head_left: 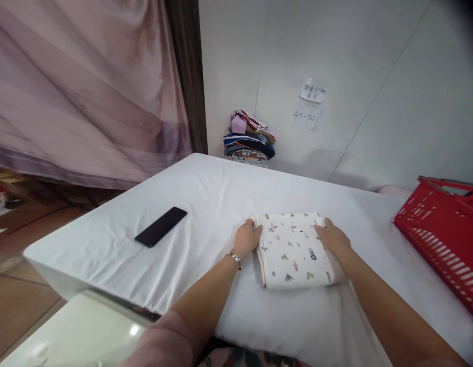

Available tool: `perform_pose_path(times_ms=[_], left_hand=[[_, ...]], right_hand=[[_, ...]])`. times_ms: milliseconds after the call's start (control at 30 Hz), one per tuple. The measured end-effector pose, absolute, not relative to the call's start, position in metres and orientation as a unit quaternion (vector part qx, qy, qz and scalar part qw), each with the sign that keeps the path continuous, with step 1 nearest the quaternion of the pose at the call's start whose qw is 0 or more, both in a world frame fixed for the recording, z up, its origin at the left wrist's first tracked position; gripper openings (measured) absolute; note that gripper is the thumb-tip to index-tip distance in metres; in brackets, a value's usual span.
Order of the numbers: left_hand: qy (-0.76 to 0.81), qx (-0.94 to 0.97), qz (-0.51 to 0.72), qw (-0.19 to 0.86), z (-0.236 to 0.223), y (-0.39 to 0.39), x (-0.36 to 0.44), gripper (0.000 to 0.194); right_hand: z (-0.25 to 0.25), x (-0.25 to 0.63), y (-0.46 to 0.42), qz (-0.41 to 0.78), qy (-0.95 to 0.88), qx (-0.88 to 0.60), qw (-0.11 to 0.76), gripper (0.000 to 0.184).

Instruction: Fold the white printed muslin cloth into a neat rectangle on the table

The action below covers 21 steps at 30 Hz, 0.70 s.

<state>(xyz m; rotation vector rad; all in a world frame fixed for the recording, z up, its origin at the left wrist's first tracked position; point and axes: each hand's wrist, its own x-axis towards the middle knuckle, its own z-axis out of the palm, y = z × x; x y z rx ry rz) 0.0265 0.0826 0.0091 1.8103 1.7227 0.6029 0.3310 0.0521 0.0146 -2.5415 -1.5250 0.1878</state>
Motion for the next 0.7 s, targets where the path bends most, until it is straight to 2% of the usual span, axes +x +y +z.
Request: perform_pose_path(times_ms=[133, 233, 333, 467, 700], left_hand=[[0.629, 0.646, 0.270, 0.338, 0.002, 0.091, 0.023, 0.040], [0.615, 0.623, 0.292, 0.385, -0.002, 0.097, 0.020, 0.047], [0.603, 0.604, 0.298, 0.427, -0.005, 0.100, 0.017, 0.040], [0.591, 0.591, 0.318, 0.447, -0.007, 0.100, 0.016, 0.032], [0.588, 0.595, 0.321, 0.444, -0.007, 0.101, 0.017, 0.028]], right_hand=[[0.024, 0.307, 0.061, -0.034, -0.607, -0.782, 0.141, 0.054], [0.027, 0.270, 0.077, 0.014, -0.671, -0.704, 0.231, 0.043], [0.026, 0.225, 0.096, 0.096, -0.714, -0.637, 0.276, 0.036], [0.023, 0.183, 0.116, 0.138, -0.763, -0.570, 0.273, 0.033], [0.020, 0.168, 0.131, 0.164, -0.784, -0.555, 0.226, 0.025]])
